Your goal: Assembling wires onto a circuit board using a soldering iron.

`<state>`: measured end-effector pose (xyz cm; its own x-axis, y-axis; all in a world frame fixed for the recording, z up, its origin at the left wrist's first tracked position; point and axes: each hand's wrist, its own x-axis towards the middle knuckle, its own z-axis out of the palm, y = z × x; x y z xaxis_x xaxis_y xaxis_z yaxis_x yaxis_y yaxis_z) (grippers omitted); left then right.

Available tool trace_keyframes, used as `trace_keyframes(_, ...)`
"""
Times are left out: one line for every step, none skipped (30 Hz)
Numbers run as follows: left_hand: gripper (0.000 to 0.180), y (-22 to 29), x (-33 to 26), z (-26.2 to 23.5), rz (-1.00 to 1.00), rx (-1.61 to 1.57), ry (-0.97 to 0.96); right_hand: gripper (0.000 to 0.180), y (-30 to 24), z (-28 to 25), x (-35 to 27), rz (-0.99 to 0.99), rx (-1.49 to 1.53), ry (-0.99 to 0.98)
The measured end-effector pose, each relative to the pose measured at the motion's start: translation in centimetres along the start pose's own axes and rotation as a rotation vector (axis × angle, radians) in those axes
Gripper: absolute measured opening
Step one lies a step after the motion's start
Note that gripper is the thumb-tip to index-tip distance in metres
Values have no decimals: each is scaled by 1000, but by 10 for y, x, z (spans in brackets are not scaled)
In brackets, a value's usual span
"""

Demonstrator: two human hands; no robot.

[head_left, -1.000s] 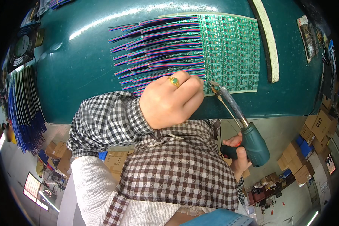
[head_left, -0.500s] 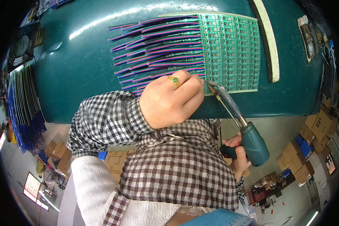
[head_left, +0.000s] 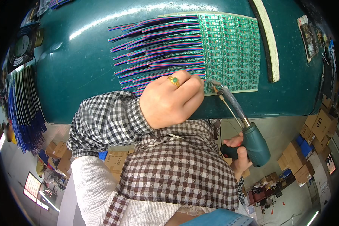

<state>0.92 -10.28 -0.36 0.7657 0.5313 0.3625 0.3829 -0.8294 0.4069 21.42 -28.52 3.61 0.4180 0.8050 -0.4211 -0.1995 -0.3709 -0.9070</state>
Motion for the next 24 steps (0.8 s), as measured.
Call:
trace_keyframes(36,1,0,-1,1,0,4,59,-1,0,-1,-5,1,0)
trace_keyframes(36,0,0,-1,-2,-1,3,60,-2,1,0,-6,-14,10)
trace_keyframes(35,-1,0,0,-4,4,-1,61,-2,2,2,-9,-28,20)
trace_keyframes(35,-2,1,0,-5,9,-3,61,-2,1,3,-8,-28,19)
trace_keyframes(35,-2,1,1,-5,6,-4,61,-1,1,3,-4,-32,29)
trace_keyframes(34,-3,2,2,-9,-3,-3,61,-1,1,4,-1,-36,39)
trace_keyframes(34,-4,3,2,-12,-12,-1,61,-1,1,5,-2,-37,40)
trace_keyframes(34,-3,2,3,-13,-12,-2,60,0,1,5,-1,-37,41)
trace_keyframes(34,-3,1,3,-14,-2,-3,60,0,1,5,-2,-36,42)
trace_keyframes(34,-3,2,2,-15,9,-4,60,0,2,6,-4,-35,38)
trace_keyframes(34,-4,3,0,-16,16,-1,58,-1,2,8,-21,-20,35)
trace_keyframes(34,-4,3,-3,-2,38,-9,57,-3,1,9,-45,-5,29)
trace_keyframes(35,-3,4,-8,12,64,-15,57,-3,-1,9,-60,-1,18)
trace_keyframes(35,-1,5,-11,-3,57,-39,56,-1,-7,12,-71,61,-5)
trace_keyframes(35,1,5,-12,-19,67,-61,55,2,-9,20,-90,131,-41)
trace_keyframes(35,4,5,-17,-48,32,-125,55,-4,-7,23,-65,241,-18)
trace_keyframes(33,4,6,-22,-161,-91,-127,55,-4,-8,30,-104,256,-45)
trace_keyframes(33,1,10,-37,-204,-216,-53,54,-6,-13,32,-95,296,-25)
trace_keyframes(34,-6,15,-58,-241,-344,22,53,-7,-15,40,-85,336,-6)
trace_keyframes(34,-19,21,-78,-232,-335,43,47,-6,-16,46,-153,243,2)
trace_keyframes(32,-37,32,-90,-230,-263,87,47,-8,-17,49,-171,240,3)
trace_keyframes(32,-61,41,-96,-276,-199,95,47,-11,-18,52,-167,249,27)
trace_keyframes(28,-85,54,-97,-307,-79,116,46,-12,-19,56,-156,267,45)
trace_keyframes(21,-110,61,-93,-360,-67,134,46,-14,-19,59,-164,273,28)
